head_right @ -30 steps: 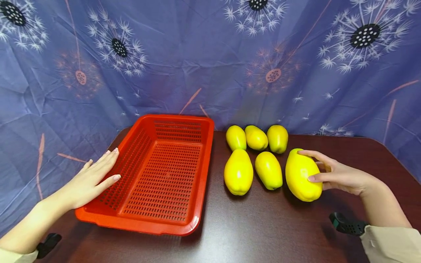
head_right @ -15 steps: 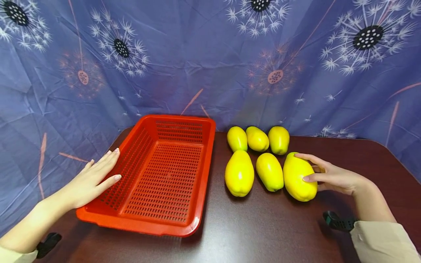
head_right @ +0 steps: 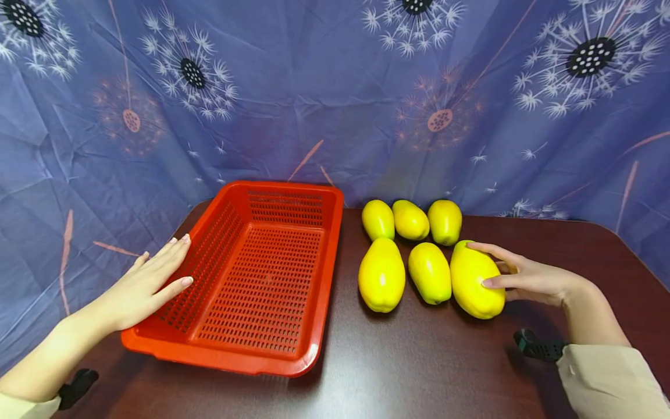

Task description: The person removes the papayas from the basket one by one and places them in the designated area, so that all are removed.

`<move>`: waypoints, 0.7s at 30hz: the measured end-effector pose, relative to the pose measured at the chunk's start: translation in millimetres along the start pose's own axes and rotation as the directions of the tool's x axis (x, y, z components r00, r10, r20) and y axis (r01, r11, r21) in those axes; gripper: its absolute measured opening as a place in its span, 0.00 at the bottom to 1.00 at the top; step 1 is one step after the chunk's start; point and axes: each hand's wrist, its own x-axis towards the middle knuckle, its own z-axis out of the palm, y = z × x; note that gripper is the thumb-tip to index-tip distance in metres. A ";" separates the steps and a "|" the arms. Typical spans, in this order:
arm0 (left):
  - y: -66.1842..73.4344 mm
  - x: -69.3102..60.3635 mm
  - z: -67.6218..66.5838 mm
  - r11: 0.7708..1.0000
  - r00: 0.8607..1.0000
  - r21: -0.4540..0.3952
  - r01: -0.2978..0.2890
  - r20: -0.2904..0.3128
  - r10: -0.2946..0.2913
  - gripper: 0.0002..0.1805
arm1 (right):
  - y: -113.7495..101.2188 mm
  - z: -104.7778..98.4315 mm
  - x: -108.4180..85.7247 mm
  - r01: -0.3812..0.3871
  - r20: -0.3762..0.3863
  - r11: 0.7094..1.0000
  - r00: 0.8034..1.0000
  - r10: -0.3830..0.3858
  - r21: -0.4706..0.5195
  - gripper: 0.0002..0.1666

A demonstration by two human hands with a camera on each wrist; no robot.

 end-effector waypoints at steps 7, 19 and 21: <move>-0.6 1.0 -1.8 0.995 0.999 0.089 -0.036 0.006 0.036 0.41 | -3.4 1.9 2.1 0.023 0.034 1.000 0.999 -0.023 0.002 0.42; -0.3 1.0 -7.6 0.995 0.999 0.092 -0.046 0.017 0.045 0.42 | -4.2 -1.9 0.5 0.003 -0.006 0.999 1.000 -0.003 -0.039 0.42; 0.0 1.7 -9.3 0.995 0.999 0.092 -0.043 0.027 0.041 0.43 | -5.0 -2.1 0.5 -0.001 -0.019 0.999 1.000 0.000 -0.048 0.42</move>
